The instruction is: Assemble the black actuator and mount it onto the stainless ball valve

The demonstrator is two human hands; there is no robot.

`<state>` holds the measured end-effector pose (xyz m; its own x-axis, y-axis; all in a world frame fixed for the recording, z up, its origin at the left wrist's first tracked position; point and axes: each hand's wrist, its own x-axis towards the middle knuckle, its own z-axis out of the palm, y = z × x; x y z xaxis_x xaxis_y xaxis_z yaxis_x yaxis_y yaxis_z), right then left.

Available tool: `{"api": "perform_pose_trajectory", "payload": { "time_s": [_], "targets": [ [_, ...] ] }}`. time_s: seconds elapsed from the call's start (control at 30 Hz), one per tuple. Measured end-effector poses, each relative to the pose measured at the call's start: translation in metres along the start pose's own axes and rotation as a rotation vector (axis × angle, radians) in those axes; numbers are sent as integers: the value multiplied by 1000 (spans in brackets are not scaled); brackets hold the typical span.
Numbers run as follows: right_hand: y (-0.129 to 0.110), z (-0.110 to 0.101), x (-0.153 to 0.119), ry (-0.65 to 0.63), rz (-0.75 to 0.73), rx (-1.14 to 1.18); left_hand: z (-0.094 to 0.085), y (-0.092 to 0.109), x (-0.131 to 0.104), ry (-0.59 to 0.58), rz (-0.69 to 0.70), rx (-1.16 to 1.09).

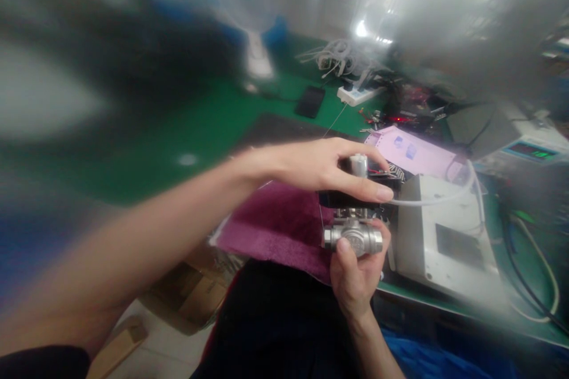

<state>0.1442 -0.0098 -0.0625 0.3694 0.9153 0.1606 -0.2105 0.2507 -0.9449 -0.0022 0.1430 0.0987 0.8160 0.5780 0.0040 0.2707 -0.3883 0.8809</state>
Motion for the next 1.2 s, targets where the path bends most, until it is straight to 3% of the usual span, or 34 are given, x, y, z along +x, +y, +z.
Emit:
{"api": "perform_pose_trajectory", "payload": {
  "time_s": [0.3, 0.63, 0.93, 1.2],
  "targets": [
    [-1, 0, 2, 10, 23, 12, 6, 2, -3, -21, -17, -32],
    [-1, 9, 8, 10, 50, 141, 14, -2, -3, 30, -47, -56],
    [-5, 17, 16, 48, 105, 190, 10, -18, 10, 1, -99, -104],
    [3, 19, 22, 137, 132, 118, 21, -33, 8, 111, -159, -272]
  ]
}}
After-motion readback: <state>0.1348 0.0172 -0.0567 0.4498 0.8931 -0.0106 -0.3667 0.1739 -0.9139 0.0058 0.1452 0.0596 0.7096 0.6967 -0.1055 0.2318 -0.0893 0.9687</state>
